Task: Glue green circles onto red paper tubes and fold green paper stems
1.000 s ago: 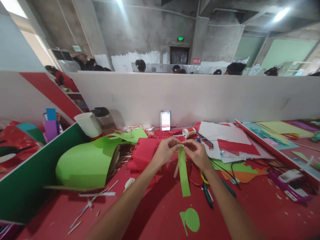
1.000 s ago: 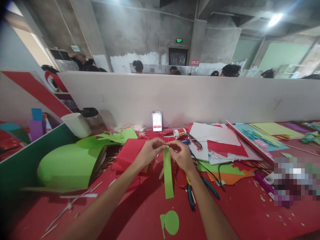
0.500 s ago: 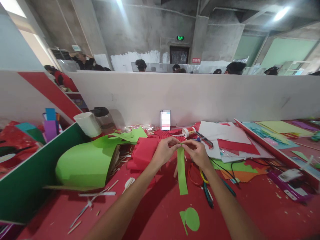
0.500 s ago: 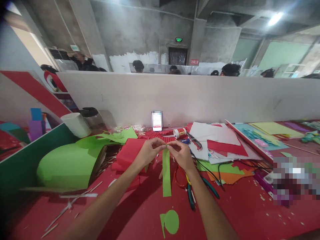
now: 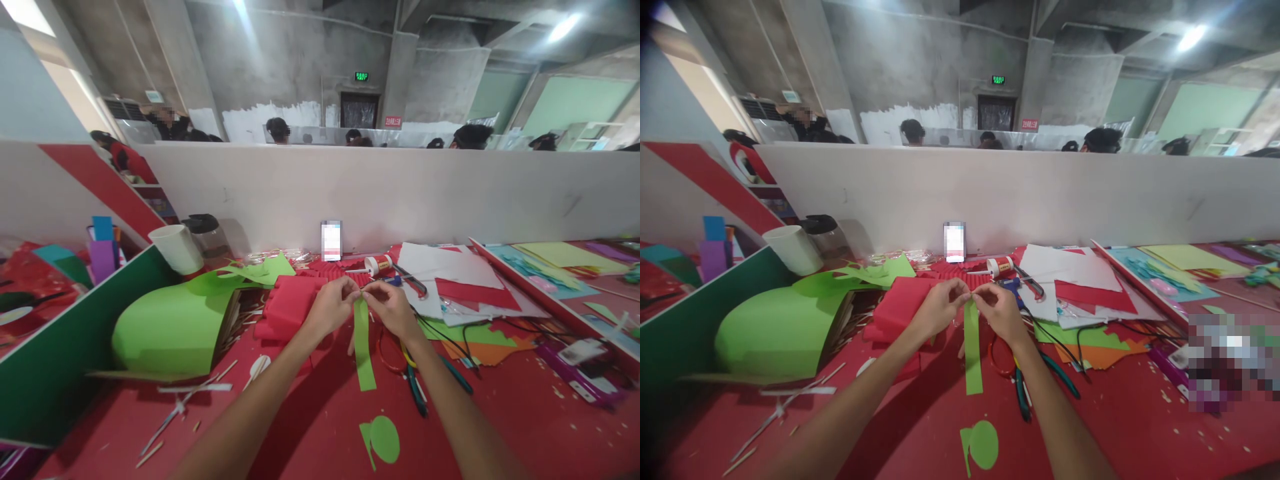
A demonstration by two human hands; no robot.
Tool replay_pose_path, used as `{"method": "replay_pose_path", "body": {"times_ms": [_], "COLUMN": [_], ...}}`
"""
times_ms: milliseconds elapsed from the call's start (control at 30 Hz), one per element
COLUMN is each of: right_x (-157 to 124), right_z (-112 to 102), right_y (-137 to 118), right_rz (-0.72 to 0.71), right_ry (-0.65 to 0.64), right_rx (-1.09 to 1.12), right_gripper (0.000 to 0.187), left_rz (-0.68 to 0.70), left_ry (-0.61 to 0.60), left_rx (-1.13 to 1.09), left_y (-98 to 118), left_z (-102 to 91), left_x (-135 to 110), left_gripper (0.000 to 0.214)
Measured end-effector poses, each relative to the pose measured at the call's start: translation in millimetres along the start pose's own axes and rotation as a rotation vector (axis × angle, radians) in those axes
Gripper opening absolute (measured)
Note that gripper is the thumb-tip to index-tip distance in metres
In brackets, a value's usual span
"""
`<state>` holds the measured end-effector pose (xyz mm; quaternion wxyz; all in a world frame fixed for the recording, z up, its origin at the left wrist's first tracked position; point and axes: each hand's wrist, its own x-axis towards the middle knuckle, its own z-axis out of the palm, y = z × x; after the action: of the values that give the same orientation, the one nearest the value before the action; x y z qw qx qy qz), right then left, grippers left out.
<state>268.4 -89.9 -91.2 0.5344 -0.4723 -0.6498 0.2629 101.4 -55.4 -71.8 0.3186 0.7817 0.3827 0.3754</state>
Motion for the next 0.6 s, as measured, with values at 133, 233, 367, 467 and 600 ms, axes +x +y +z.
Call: {"method": "replay_pose_path", "body": {"times_ms": [133,233,367,467,600], "right_x": [0.0,-0.9,-1.4,0.4,3.1], "right_z": [1.0,1.0,0.8,0.3,-1.0], "right_y": [1.3,0.2,-0.1,0.6,1.1], "right_rz": [0.000,-0.008,0.026,0.060,0.079], "right_ry": [-0.038,-0.045,-0.070,-0.041,0.054], "right_rx": [-0.022,-0.047,-0.007,0.062,0.138], "right_gripper": [0.017,0.018,0.015,0.016,0.016], "left_rz": [0.031,0.040,0.052,0.063,0.158], "left_ry": [0.000,-0.004,-0.011,-0.009,-0.017], "left_rx": [0.129,0.158,0.117,0.018,-0.095], "left_y": [-1.4,-2.2,-4.2,-2.9,2.4], "left_z": [1.0,-0.2,-2.6,-3.0,-0.5], "left_x": [-2.2,-2.4,-1.2,0.2,1.1], "left_gripper": [0.008,0.007,0.008,0.012,0.010]}}
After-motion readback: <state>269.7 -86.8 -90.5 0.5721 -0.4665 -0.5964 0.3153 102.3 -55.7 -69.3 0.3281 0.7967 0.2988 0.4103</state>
